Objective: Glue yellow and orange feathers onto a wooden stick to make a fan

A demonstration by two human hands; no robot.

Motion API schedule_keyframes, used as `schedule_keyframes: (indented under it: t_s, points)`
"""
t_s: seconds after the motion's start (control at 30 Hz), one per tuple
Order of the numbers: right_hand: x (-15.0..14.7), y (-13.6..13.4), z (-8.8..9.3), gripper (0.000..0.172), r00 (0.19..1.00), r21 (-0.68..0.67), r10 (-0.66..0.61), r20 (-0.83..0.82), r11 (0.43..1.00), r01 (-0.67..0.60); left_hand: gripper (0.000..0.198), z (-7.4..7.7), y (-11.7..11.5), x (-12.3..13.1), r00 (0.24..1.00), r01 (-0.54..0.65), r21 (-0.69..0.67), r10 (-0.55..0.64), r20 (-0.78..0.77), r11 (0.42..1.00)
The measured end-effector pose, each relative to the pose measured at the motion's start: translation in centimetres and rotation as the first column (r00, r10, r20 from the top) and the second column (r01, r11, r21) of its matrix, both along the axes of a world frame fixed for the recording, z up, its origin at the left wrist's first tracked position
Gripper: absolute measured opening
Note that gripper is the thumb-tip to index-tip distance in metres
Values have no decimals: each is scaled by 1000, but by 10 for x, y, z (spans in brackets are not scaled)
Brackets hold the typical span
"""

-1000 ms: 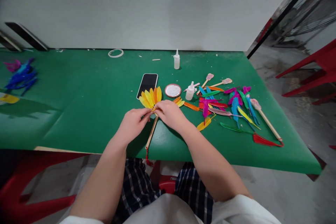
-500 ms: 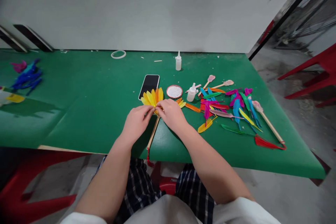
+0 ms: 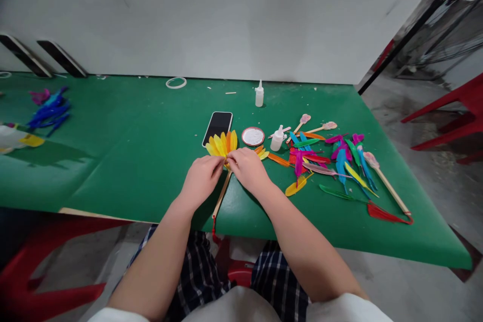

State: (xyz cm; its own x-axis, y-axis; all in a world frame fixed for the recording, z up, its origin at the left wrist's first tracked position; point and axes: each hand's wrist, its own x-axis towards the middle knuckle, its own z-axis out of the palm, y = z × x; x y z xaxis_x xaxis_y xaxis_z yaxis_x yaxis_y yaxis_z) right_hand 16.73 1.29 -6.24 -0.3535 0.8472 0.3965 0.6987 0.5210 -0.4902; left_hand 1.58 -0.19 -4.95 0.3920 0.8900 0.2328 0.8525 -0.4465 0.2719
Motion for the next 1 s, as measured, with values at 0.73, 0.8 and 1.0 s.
schedule_keyframes:
  t_s: [0.73, 0.8, 1.0]
  points:
    - [-13, -1, -9, 13, 989, 11, -100, -109, 995, 102, 22, -6, -2, 11, 988, -135, 89, 128, 85, 987]
    - [-12, 0, -8, 13, 987, -6, -105, -122, 994, 105, 22, -4, -1, 10, 988, -133, 74, 126, 92, 988]
    - [1, 4, 0, 12, 996, -90, 6, -88, 996, -14, 21, 3, 5, -4, 986, 33, -83, -19, 163, 996]
